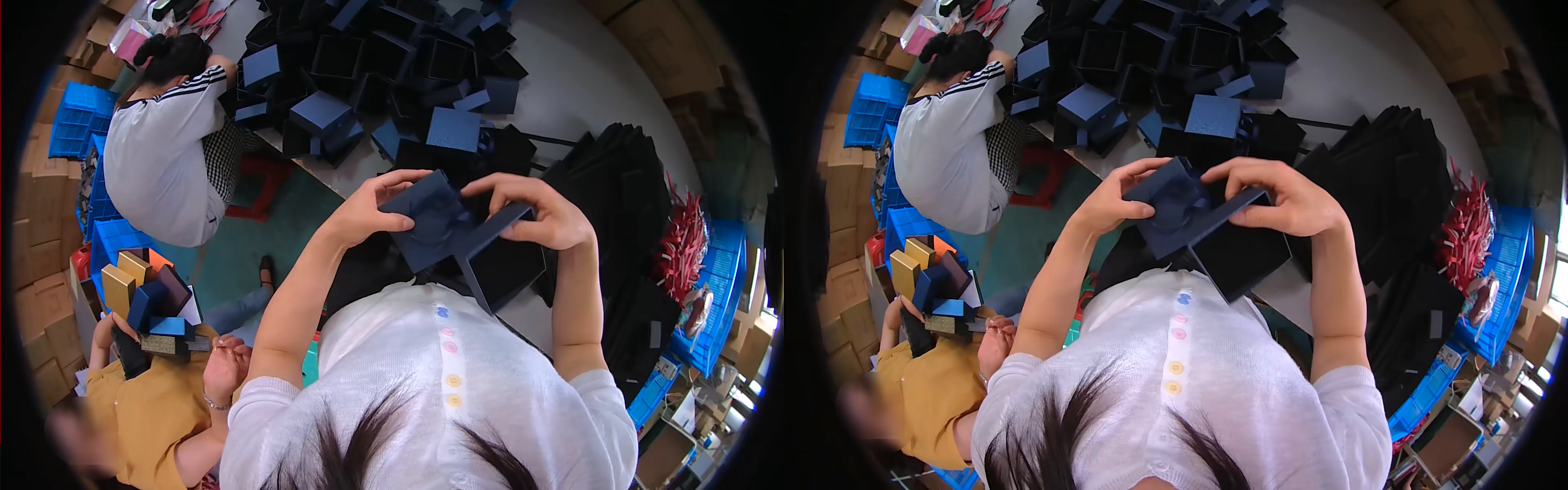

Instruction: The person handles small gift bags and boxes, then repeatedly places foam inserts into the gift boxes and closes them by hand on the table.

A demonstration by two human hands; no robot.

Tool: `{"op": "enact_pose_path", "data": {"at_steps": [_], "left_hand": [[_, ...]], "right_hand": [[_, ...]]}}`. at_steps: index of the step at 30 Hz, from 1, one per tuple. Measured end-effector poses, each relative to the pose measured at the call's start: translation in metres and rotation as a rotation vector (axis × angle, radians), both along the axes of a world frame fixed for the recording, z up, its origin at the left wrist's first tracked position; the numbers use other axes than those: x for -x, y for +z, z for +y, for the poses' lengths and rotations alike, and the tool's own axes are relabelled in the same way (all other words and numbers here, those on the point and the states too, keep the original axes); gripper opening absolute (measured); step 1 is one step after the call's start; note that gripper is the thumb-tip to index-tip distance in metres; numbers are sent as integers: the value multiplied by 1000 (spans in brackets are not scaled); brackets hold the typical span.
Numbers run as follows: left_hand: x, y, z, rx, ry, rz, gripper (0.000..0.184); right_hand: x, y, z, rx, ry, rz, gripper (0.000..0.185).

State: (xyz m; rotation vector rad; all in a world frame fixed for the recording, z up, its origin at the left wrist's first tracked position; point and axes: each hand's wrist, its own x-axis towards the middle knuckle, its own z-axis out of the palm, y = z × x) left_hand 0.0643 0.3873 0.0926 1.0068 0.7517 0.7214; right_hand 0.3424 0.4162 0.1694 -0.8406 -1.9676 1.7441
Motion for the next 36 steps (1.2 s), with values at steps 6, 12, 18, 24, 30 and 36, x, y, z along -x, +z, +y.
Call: {"op": "enact_pose_path", "data": {"at_steps": [6, 12, 18, 24, 30, 36], "left_hand": [[0, 9, -3, 174, 191, -178, 61], [10, -3, -9, 219, 292, -383, 56], [28, 1, -13, 56, 411, -329, 66], [27, 31, -7, -66, 503, -248, 69], [14, 33, -20, -154, 493, -86, 61], [15, 22, -17, -111, 625, -95, 47]], "right_hand": [[14, -6, -3, 133, 252, -15, 20], [10, -28, -19, 585, -177, 718, 31], [10, 0, -28, 106, -630, -86, 23], [31, 33, -37, -6, -747, 235, 35], [44, 12, -33, -174, -936, 135, 20], [58, -15, -32, -447, -967, -8, 12]]}}
